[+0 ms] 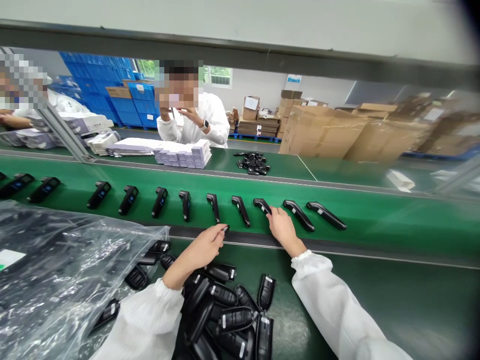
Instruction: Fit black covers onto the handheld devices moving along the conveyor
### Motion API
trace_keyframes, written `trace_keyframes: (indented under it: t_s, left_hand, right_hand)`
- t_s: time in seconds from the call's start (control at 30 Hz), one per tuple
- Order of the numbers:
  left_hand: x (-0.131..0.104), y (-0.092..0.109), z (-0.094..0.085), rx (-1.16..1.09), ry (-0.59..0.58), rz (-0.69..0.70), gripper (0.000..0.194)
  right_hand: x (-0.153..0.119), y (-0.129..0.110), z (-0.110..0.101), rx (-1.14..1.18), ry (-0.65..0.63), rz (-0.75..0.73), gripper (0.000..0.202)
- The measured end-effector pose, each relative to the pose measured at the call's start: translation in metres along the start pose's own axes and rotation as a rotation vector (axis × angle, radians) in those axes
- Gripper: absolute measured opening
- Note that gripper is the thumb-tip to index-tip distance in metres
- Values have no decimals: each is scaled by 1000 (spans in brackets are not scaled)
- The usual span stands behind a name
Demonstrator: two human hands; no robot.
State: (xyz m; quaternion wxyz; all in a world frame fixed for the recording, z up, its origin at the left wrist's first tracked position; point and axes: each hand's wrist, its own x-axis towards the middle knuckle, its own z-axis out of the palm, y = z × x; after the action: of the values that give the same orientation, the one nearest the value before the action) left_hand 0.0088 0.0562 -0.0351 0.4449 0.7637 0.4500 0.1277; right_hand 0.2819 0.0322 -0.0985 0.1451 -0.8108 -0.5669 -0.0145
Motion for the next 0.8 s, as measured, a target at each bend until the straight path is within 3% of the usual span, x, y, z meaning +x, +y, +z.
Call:
trace_keyframes:
  t_s: [0.07, 0.13, 0.23, 0.3, 0.37, 0.43, 0.53, 0.6, 0.67, 0.8]
  left_hand:
    - [-1, 0, 3, -83, -32, 8, 53]
    - [-2, 0, 7, -165, -61, 30, 50]
    - [-1, -1, 14, -322, -132, 62, 48]
    - [2, -1, 18, -416, -181, 83, 48]
    - [2, -1, 20, -436, -197, 94, 48]
    - [-1, 2, 18, -298, -160, 109, 47]
    - [-13, 8, 10, 152, -131, 166, 47]
    - [-22, 11, 6, 421, -185, 187, 49]
    - [-27, 13, 6, 579, -249, 198, 40]
    - [-23, 10, 14, 684, -238, 208, 18]
  right_hand:
    - [-6, -5, -13, 49, 80, -90, 42]
    - [-17, -16, -30, 220, 59, -364, 49]
    - [-37, -39, -57, 510, -184, -814, 52]
    - [-48, -54, -69, 556, -296, -907, 34]
    - [-53, -62, -73, 517, -322, -893, 22]
    - [-50, -61, -70, 483, -300, -816, 20]
    - [-34, -43, -57, 506, -198, -540, 16]
    - [-22, -27, -44, 502, -102, -308, 16]
    - [-14, -16, -30, 451, -50, -163, 24]
    - [-11, -10, -4, 264, -55, -109, 49]
